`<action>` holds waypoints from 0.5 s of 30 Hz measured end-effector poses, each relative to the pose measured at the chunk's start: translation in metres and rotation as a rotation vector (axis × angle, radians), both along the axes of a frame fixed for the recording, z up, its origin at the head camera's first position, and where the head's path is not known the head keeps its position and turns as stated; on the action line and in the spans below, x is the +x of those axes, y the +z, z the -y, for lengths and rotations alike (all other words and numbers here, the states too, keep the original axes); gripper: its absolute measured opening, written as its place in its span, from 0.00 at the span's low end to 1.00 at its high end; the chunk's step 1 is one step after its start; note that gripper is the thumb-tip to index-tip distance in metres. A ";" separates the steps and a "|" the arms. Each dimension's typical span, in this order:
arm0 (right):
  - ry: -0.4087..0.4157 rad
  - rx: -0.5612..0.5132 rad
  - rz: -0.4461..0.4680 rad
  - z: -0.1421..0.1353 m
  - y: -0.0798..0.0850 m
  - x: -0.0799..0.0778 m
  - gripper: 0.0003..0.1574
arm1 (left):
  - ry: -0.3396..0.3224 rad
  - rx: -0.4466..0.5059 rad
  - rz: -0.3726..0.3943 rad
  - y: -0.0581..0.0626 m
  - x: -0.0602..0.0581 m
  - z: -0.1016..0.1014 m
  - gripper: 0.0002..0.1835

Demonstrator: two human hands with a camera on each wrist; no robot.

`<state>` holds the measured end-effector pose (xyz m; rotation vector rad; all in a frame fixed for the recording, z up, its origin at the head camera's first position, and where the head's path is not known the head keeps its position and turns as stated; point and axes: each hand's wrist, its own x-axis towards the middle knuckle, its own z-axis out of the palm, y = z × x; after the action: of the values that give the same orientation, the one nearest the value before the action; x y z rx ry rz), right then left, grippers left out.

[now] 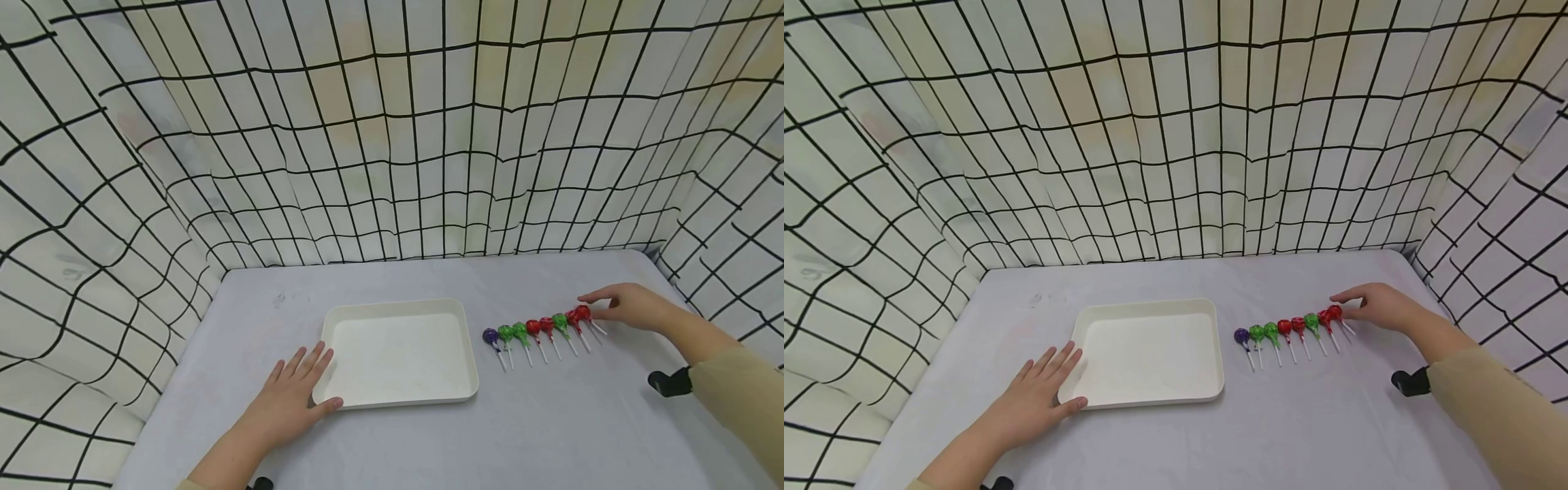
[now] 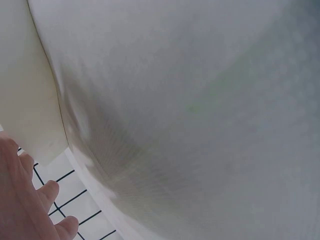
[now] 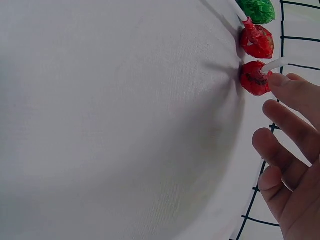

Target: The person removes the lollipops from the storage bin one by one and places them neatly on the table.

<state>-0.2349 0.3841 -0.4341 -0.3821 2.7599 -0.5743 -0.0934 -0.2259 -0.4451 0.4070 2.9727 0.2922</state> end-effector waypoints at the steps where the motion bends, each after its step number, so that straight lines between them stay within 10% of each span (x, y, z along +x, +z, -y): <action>1: 0.003 -0.002 0.000 -0.001 0.001 0.000 0.27 | 0.000 0.000 0.000 0.000 0.000 0.000 0.49; 15: -0.013 -0.005 -0.014 -0.002 0.005 0.003 0.27 | -0.003 0.004 0.003 -0.003 -0.001 0.000 0.49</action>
<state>-0.2316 0.3865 -0.4287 -0.3704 2.7771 -0.5842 -0.0944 -0.2255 -0.4479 0.4116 2.9687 0.2989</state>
